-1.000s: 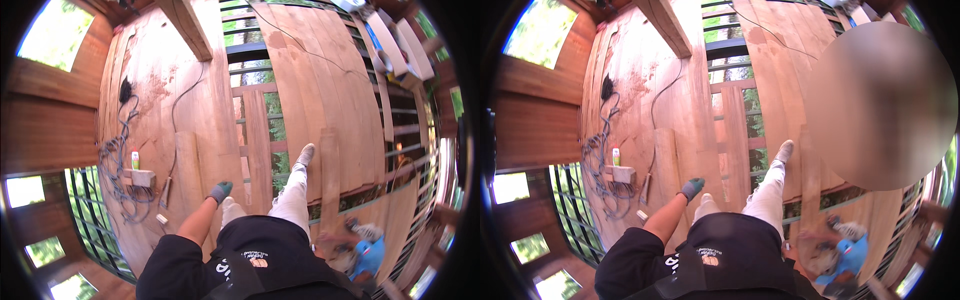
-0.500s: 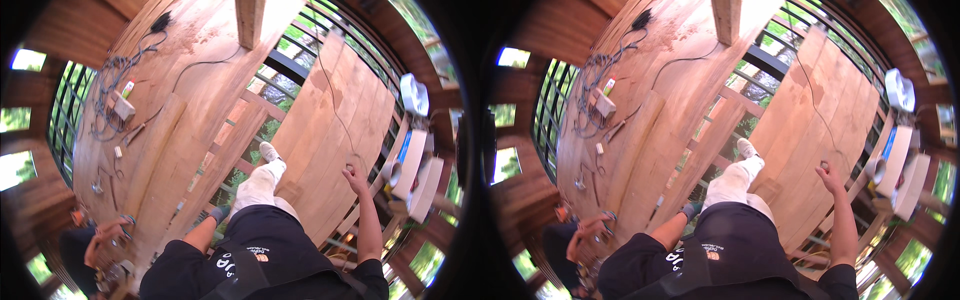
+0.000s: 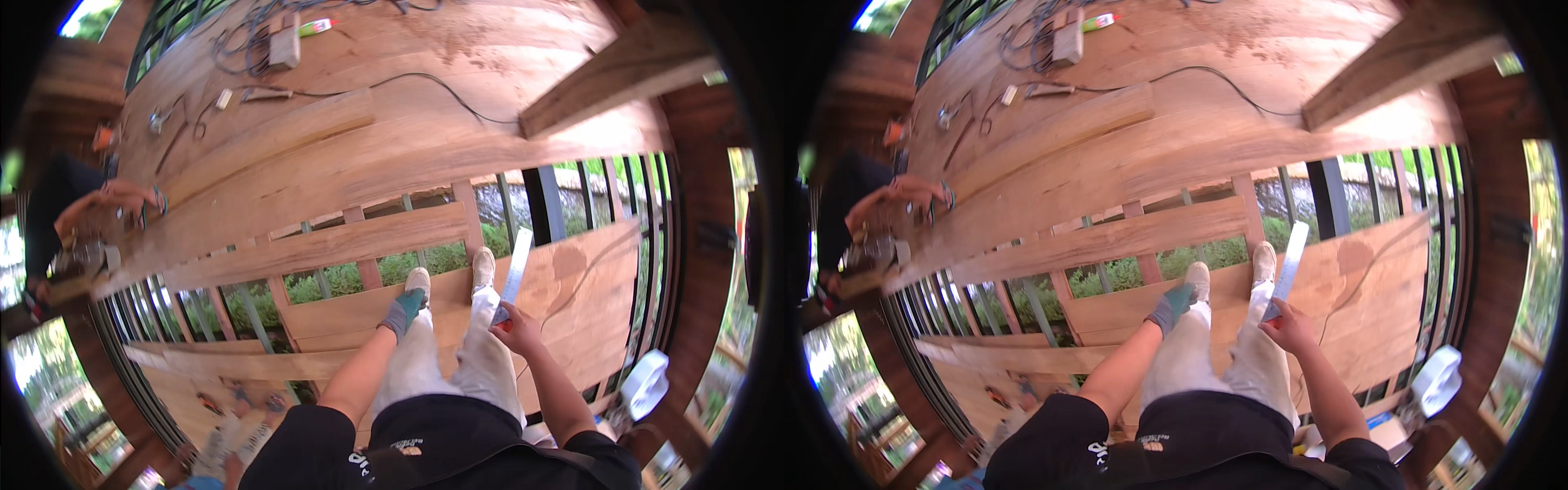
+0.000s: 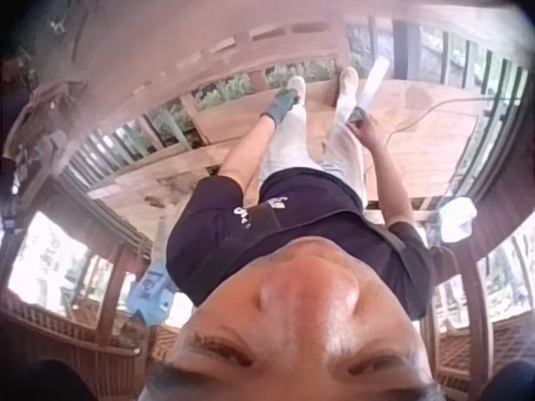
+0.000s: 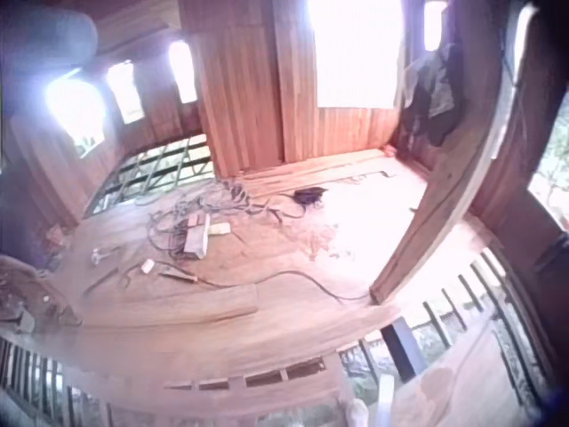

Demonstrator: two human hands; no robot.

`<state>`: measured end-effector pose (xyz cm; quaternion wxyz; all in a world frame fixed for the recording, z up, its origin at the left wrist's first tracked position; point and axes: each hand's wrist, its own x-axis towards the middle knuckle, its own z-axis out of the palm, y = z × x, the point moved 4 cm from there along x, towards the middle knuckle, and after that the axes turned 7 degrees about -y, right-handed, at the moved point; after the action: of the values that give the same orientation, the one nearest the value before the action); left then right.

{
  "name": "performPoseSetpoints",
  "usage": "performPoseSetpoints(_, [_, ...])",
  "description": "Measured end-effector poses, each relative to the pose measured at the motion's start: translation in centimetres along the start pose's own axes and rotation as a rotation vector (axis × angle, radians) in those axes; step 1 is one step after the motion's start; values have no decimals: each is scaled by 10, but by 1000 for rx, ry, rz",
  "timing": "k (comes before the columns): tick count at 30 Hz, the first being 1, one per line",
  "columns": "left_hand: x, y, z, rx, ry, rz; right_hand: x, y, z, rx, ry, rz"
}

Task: The person installs wooden floor planks on a raised deck structure. They lift and position planks, use a try square to mark alignment, and work alongside other workers who assist with placement and fastening.

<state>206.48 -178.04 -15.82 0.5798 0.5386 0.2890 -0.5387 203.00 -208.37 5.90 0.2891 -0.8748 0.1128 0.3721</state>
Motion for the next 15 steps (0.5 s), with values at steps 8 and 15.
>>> performPoseSetpoints(8, [231, -93, -13, -171, 368, 406, 363, 80, 0, -467, -82, -423])
performPoseSetpoints(15, [374, -101, -44, -582, 967, 132, 613, 88, 25, -706, 197, -683])
